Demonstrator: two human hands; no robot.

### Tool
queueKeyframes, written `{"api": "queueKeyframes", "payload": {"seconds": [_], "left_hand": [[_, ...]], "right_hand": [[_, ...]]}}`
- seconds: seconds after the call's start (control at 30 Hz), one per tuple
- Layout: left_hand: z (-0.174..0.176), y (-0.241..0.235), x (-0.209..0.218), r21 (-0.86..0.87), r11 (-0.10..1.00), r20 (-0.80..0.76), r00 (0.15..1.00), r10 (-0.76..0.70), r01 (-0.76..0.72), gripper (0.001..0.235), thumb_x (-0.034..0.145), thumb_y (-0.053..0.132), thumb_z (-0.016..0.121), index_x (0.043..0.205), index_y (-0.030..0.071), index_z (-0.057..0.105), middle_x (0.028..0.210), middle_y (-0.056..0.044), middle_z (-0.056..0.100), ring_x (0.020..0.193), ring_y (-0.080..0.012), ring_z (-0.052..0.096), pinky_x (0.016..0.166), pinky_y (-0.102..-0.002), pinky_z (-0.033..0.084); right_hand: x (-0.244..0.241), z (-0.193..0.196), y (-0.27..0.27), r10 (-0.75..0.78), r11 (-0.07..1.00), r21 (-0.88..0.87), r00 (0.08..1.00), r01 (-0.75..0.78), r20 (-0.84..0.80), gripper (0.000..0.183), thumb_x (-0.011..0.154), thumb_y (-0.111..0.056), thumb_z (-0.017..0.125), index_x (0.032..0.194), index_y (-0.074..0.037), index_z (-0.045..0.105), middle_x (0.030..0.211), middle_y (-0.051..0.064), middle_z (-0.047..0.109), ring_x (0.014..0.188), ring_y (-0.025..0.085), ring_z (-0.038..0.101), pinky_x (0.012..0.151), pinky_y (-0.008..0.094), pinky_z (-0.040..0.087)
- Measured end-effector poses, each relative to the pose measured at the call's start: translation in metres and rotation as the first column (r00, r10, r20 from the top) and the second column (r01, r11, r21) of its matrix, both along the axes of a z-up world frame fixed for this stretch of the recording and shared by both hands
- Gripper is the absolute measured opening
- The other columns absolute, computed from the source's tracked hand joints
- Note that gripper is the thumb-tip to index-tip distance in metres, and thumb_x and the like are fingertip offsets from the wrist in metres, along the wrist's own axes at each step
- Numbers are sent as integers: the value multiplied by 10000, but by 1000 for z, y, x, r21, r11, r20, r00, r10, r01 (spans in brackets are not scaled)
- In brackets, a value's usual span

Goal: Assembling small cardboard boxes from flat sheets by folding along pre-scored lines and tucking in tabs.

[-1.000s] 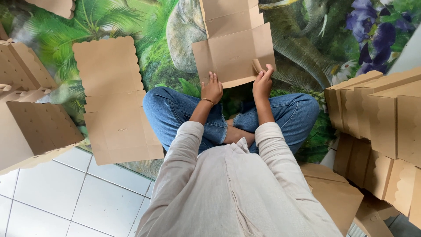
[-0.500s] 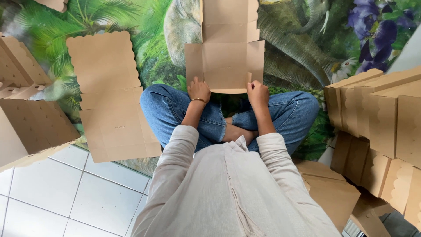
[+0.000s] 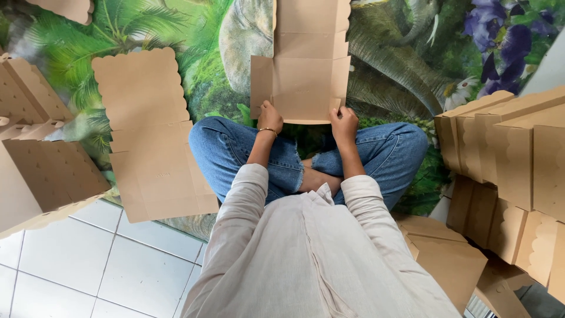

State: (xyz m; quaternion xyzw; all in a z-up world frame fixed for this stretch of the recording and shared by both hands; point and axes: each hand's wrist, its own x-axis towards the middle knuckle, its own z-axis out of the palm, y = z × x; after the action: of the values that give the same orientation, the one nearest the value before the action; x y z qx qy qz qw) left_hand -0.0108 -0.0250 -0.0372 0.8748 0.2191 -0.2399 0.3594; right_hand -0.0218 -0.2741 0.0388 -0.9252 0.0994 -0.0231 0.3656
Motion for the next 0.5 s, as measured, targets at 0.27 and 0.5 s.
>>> {"api": "queueKeyframes", "payload": {"seconds": [0.27, 0.5], "left_hand": [[76, -27, -21, 497, 849, 41, 972, -232, 182, 559, 914, 123, 531, 1387, 16, 253, 1364, -184, 421, 1242, -378, 445, 1049, -527, 304], [38, -84, -32, -208, 774, 373, 780, -502, 598, 745, 873, 405, 703, 1459, 50, 410, 1357, -218, 552, 1304, -386, 489, 1156, -501, 343]], "right_hand": [[-19, -11, 7, 78, 988, -126, 991, -92, -108, 297, 894, -210, 599, 637, -75, 533, 625, 96, 509, 599, 316, 624, 488, 360, 477], [-13, -2, 7, 100, 993, -56, 988, -108, -121, 343, 907, -220, 624, 649, 2, 580, 629, 195, 508, 651, 440, 609, 509, 443, 473]]}}
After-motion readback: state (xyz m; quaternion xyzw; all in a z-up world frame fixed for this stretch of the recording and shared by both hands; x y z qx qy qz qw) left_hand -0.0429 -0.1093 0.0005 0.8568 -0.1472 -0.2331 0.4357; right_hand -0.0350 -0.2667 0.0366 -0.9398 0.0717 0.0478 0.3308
